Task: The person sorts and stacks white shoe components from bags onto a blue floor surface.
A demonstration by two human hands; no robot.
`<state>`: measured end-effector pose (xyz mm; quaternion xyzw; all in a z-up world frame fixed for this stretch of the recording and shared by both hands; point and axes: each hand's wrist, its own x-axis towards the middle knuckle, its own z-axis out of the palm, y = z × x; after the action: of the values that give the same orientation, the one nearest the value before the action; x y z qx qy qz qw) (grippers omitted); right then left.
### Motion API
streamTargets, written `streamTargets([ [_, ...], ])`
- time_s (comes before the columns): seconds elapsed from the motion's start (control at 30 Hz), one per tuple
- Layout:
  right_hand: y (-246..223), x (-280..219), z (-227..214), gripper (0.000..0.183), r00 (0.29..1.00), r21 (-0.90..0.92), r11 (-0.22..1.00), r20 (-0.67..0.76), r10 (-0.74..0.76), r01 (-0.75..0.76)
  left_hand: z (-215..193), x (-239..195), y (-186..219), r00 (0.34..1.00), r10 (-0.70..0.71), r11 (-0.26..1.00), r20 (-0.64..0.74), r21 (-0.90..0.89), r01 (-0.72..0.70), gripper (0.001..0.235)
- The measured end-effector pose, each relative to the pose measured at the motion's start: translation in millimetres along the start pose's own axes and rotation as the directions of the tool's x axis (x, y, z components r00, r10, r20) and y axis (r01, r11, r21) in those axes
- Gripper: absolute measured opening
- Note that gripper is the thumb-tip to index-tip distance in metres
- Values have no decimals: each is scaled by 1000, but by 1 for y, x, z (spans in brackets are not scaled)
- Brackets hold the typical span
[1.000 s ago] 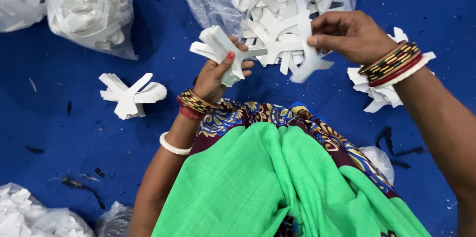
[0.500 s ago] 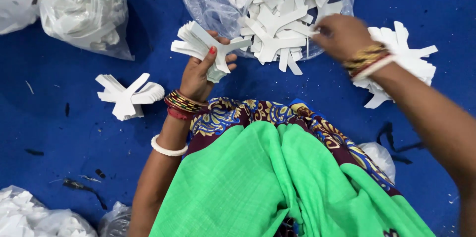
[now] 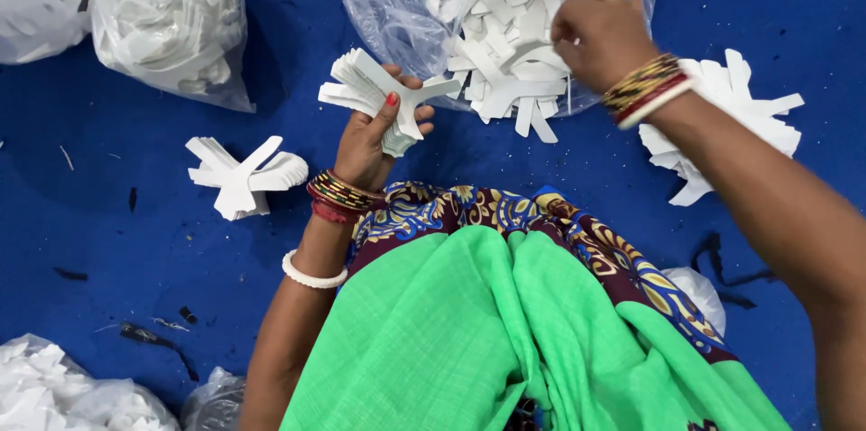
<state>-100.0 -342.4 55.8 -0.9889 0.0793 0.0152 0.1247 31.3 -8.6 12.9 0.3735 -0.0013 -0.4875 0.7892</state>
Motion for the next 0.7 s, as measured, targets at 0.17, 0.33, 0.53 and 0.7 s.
streamTargets([
  [0.17, -3, -4, -85, 22, 988, 564, 811, 96, 120, -153, 3, 1, 2, 1000, -10, 1000, 10, 20, 10, 41],
  [0.33, -4, -22, -122, 31, 978, 836, 521, 79, 192, -170, 0, 1, -2, 999, -29, 999, 30, 23, 28, 42],
  [0.53, 40, -64, -107, 20, 919, 853, 375, 260, 298, -363, -2, 2, -8, 999, -35, 999, 14, 28, 35, 41],
  [0.7, 89, -103, -92, 30, 759, 322, 734, 521, 390, -598, -3, -3, -4, 998, -37, 997, -43, 59, 40, 43],
])
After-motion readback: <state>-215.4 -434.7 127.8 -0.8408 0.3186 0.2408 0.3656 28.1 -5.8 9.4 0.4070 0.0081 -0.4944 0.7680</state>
